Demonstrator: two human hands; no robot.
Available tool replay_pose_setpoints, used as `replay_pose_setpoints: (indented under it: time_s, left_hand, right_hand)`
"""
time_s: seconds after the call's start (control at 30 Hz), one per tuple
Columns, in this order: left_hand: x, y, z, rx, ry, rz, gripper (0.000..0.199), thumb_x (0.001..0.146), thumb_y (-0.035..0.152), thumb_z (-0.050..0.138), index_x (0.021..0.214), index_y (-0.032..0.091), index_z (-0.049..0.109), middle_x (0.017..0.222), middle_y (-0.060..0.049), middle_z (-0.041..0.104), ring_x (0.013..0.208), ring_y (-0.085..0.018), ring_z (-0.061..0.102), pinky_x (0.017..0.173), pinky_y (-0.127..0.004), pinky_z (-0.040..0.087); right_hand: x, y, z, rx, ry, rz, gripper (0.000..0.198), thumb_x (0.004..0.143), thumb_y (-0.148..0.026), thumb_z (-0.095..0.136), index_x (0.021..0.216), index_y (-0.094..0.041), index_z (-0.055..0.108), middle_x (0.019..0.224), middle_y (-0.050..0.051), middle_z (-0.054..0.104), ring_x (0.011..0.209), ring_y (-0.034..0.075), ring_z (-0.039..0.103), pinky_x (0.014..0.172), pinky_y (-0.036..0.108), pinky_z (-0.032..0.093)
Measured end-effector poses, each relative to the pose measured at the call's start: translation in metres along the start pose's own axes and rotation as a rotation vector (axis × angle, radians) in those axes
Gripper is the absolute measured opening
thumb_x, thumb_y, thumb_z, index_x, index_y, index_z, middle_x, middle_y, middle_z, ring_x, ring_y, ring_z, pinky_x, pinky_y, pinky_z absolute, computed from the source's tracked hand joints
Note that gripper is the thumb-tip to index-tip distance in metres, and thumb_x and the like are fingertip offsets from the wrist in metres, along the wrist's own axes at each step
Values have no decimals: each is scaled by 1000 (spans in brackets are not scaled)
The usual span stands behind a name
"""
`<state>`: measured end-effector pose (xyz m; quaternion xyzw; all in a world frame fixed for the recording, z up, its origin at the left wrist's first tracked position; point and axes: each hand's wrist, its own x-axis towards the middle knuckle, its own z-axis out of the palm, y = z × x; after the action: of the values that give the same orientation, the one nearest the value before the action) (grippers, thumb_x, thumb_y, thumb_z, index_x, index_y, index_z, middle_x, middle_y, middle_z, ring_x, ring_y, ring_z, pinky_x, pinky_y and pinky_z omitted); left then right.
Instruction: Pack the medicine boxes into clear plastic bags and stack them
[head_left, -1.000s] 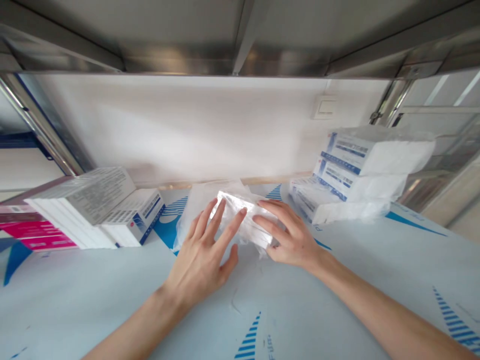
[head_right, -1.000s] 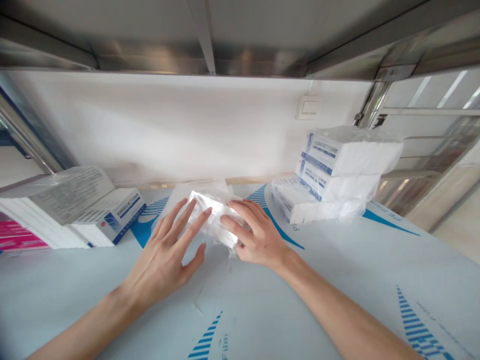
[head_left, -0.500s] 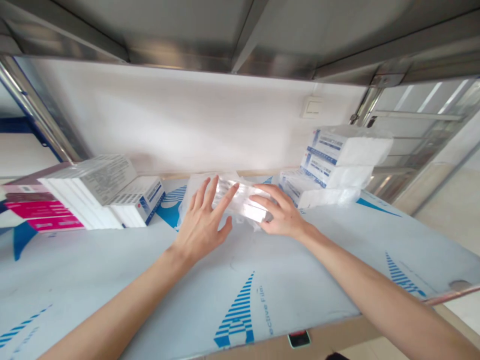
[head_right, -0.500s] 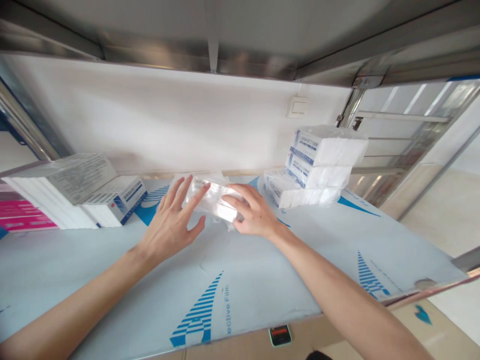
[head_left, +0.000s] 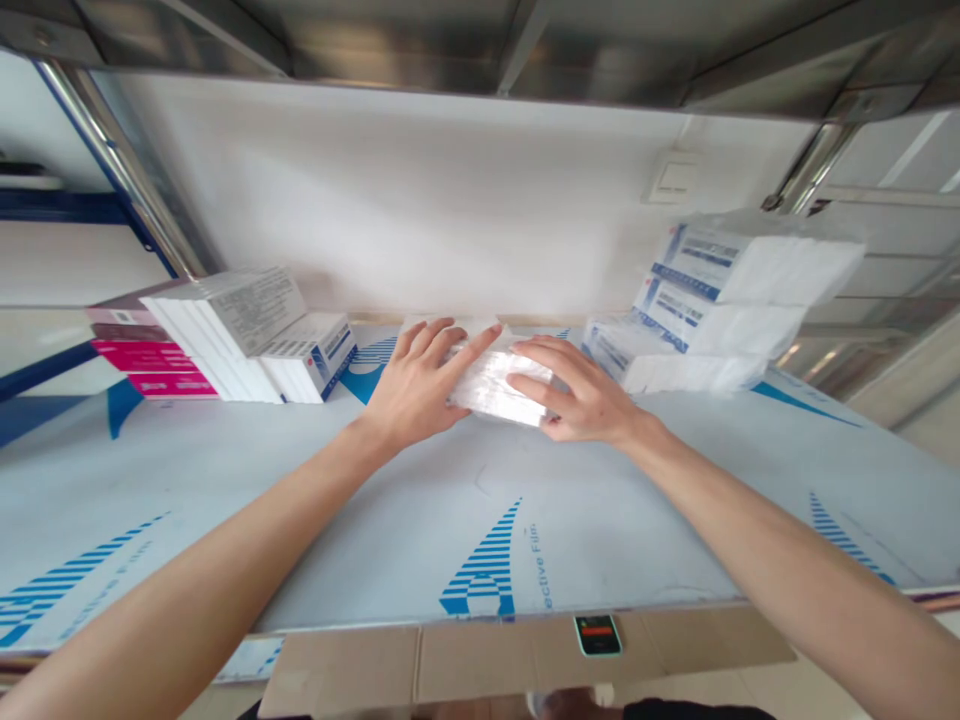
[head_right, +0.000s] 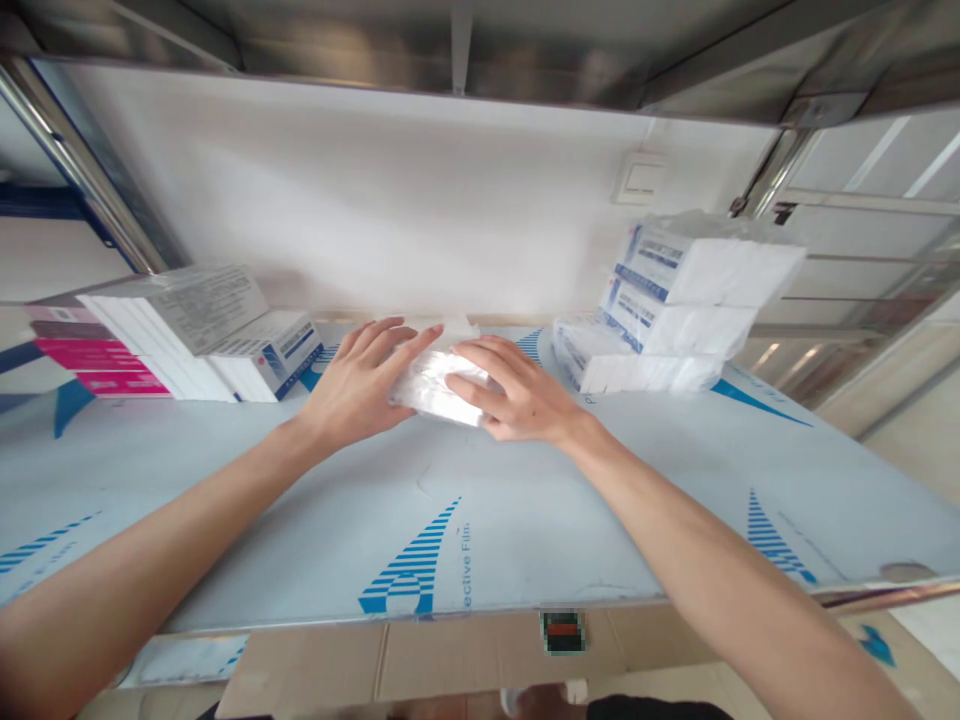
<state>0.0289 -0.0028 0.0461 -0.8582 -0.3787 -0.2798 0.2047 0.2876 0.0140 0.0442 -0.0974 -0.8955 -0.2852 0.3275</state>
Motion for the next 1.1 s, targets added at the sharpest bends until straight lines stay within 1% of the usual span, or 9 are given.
replay_pose_setpoints:
  time_s: [0.1,0.17,0.33,0.47,0.6,0.8,0.9,0.97,1.1]
  left_hand:
    - [2,-2,-6,-41,18,2,82,79,26,72,153,22,37,127,-15,60,122,-35,56,104,-51,44]
    - [4,-3,-14,-104,21,-5,76,81,34,72,150,23,42,124,-15,62,113,-33,61,98,-49,49]
    - [11,-6,-47,-450,-48,-3,61,81,49,73,133,21,58,118,-9,68,96,-23,67,82,-32,53]
    - [16,-5,-68,-633,-291,81,53,89,42,67,137,24,56,122,-7,70,97,-20,67,81,-28,51]
    - [15,-7,-70,-657,-465,135,55,88,39,68,140,27,55,127,-9,67,106,-22,65,89,-32,48]
    - [11,-10,-64,-576,-567,79,51,83,44,71,130,27,58,119,-6,66,101,-22,63,87,-33,45]
    - [10,-8,-64,-543,-601,35,50,80,45,72,124,26,56,115,-5,65,98,-22,60,85,-33,44]
    - [9,-8,-64,-543,-603,11,50,77,45,75,118,24,56,112,-4,62,94,-21,59,82,-31,44]
    - [11,-8,-62,-656,-525,42,53,65,50,84,99,20,55,117,-7,56,97,-22,57,83,-33,47]
  right_hand:
    - [-1,2,-3,-6,31,28,61,73,-6,60,129,-25,49,140,14,49,126,33,54,96,54,56]
    - [0,3,-5,21,68,65,61,76,-16,67,133,-27,47,136,15,52,120,33,58,89,52,58]
    - [7,3,-18,371,188,341,68,75,-43,77,134,-27,48,118,10,64,103,29,66,84,44,58]
    - [12,1,-29,694,64,444,62,78,-46,69,133,-24,50,112,7,65,96,23,67,79,36,57]
    - [12,-3,-27,686,-68,401,60,76,-44,68,130,-24,51,110,6,66,91,20,66,79,34,54]
    - [10,-9,-19,553,-262,380,63,74,-52,71,127,-24,54,111,8,66,98,25,63,86,40,49]
    - [13,-10,-20,628,-292,400,66,75,-61,70,127,-23,55,112,8,65,99,25,62,87,41,48]
    - [17,-10,-20,728,-288,441,61,81,-65,64,124,-23,58,109,7,67,95,23,63,84,39,49]
    - [20,-8,-22,773,-270,512,36,90,-41,62,122,-23,60,107,5,70,90,20,65,80,35,51]
